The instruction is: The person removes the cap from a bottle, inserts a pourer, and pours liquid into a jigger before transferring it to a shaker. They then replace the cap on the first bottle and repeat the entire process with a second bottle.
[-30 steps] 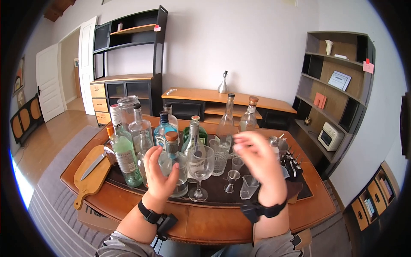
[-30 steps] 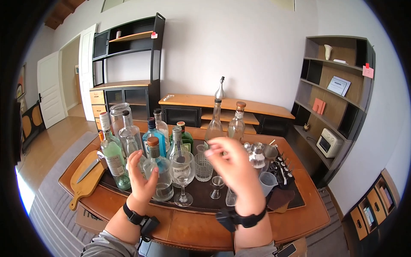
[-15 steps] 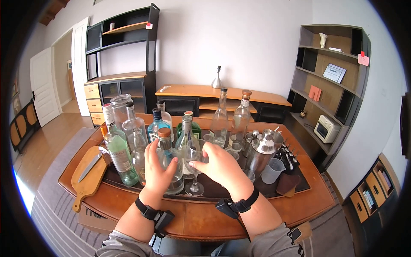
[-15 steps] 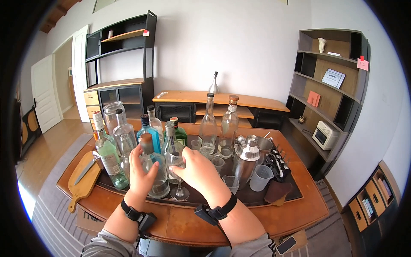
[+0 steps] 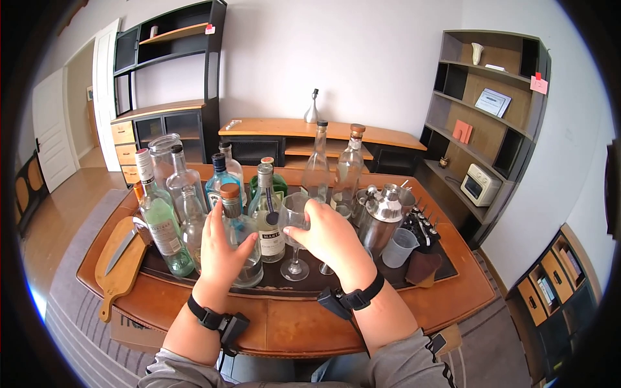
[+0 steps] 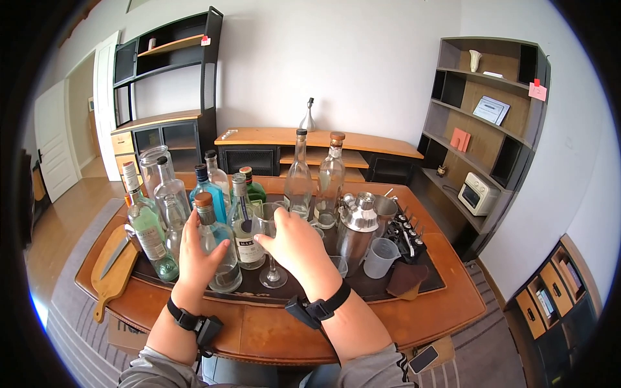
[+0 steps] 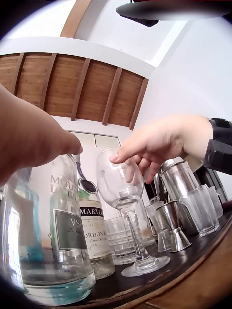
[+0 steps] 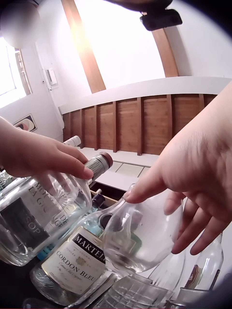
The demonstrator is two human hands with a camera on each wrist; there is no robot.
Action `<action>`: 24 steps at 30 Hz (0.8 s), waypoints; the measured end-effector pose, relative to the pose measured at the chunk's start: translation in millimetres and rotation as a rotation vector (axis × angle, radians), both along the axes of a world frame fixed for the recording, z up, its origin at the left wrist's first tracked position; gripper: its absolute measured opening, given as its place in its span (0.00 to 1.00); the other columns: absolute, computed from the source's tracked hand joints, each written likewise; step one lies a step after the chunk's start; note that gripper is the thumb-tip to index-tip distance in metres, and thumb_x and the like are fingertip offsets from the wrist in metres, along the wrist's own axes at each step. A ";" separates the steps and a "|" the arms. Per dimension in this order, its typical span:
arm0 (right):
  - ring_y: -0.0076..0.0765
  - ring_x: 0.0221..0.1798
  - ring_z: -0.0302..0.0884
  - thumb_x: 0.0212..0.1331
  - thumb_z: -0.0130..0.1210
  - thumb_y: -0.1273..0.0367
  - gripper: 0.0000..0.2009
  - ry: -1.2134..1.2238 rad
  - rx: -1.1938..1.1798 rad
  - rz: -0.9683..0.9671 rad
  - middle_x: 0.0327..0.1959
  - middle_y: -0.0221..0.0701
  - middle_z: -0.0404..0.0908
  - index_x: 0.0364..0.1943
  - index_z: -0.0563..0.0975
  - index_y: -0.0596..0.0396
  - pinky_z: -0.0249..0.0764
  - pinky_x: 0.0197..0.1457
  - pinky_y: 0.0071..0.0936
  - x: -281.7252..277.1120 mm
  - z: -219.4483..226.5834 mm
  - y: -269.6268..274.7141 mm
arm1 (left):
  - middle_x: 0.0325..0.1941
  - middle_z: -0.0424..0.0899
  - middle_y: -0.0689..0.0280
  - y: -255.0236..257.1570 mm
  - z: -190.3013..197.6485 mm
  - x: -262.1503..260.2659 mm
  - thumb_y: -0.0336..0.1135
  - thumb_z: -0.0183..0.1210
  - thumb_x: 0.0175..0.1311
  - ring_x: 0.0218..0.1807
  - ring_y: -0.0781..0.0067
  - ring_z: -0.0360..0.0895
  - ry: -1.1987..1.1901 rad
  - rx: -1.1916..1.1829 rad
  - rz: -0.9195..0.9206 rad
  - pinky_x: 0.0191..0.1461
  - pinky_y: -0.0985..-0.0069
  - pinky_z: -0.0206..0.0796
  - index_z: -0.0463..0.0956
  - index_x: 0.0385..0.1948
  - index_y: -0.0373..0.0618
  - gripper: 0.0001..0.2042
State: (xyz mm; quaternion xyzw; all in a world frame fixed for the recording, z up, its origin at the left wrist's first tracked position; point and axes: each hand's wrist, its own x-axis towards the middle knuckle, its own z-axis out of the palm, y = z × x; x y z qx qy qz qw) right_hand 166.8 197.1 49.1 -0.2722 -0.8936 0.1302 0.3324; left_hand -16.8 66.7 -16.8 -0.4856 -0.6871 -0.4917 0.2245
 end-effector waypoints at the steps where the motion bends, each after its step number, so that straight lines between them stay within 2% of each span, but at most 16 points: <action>1: 0.56 0.37 0.78 0.51 0.70 0.55 0.23 -0.011 -0.001 -0.019 0.31 0.44 0.79 0.33 0.72 0.60 0.74 0.40 0.44 0.6 1.8 0.4 | 0.60 0.71 0.45 -0.2 0.2 -0.1 0.38 0.74 0.49 0.62 0.44 0.70 0.018 -0.012 0.006 0.65 0.57 0.65 0.54 0.70 0.34 0.47; 4: 0.57 0.41 0.82 0.52 0.68 0.55 0.24 -0.037 0.074 -0.054 0.34 0.47 0.81 0.38 0.73 0.62 0.78 0.42 0.46 2.3 2.6 4.7 | 0.60 0.72 0.45 -4.6 5.2 1.4 0.39 0.75 0.48 0.62 0.44 0.70 0.024 -0.075 -0.006 0.65 0.57 0.65 0.51 0.72 0.35 0.50; 8: 0.56 0.42 0.82 0.52 0.68 0.55 0.24 -0.053 0.095 -0.106 0.36 0.47 0.81 0.38 0.74 0.61 0.79 0.43 0.45 2.0 -0.7 11.9 | 0.60 0.73 0.46 -10.7 13.2 0.9 0.39 0.76 0.46 0.62 0.45 0.71 0.004 -0.170 -0.062 0.64 0.57 0.65 0.47 0.73 0.36 0.54; 11: 0.55 0.42 0.82 0.52 0.68 0.55 0.24 -0.044 0.098 -0.103 0.37 0.47 0.82 0.39 0.75 0.61 0.79 0.44 0.45 1.7 -2.7 15.4 | 0.61 0.73 0.47 -8.0 6.7 -6.7 0.36 0.77 0.44 0.62 0.46 0.72 -0.008 -0.144 -0.086 0.64 0.59 0.65 0.47 0.74 0.39 0.55; 17: 0.55 0.43 0.82 0.53 0.67 0.55 0.23 -0.032 0.089 -0.080 0.37 0.48 0.82 0.41 0.75 0.61 0.79 0.44 0.45 2.2 -1.4 16.6 | 0.60 0.74 0.47 -2.9 1.9 -6.6 0.33 0.77 0.42 0.61 0.47 0.72 0.047 -0.069 -0.047 0.64 0.59 0.65 0.48 0.74 0.39 0.54; 18: 0.55 0.43 0.82 0.53 0.67 0.54 0.24 -0.041 0.086 -0.080 0.37 0.48 0.82 0.41 0.75 0.61 0.79 0.44 0.45 2.5 -1.4 17.1 | 0.59 0.74 0.46 -3.0 5.4 -4.3 0.34 0.77 0.42 0.60 0.45 0.72 0.046 -0.080 -0.042 0.63 0.57 0.64 0.49 0.72 0.34 0.54; 24: 0.55 0.43 0.82 0.55 0.65 0.54 0.25 -0.061 0.064 -0.052 0.39 0.46 0.81 0.46 0.74 0.60 0.79 0.44 0.45 1.5 -9.3 24.8 | 0.54 0.75 0.47 5.7 -4.4 -8.5 0.33 0.76 0.42 0.56 0.46 0.72 0.078 -0.006 0.023 0.62 0.56 0.64 0.49 0.73 0.36 0.54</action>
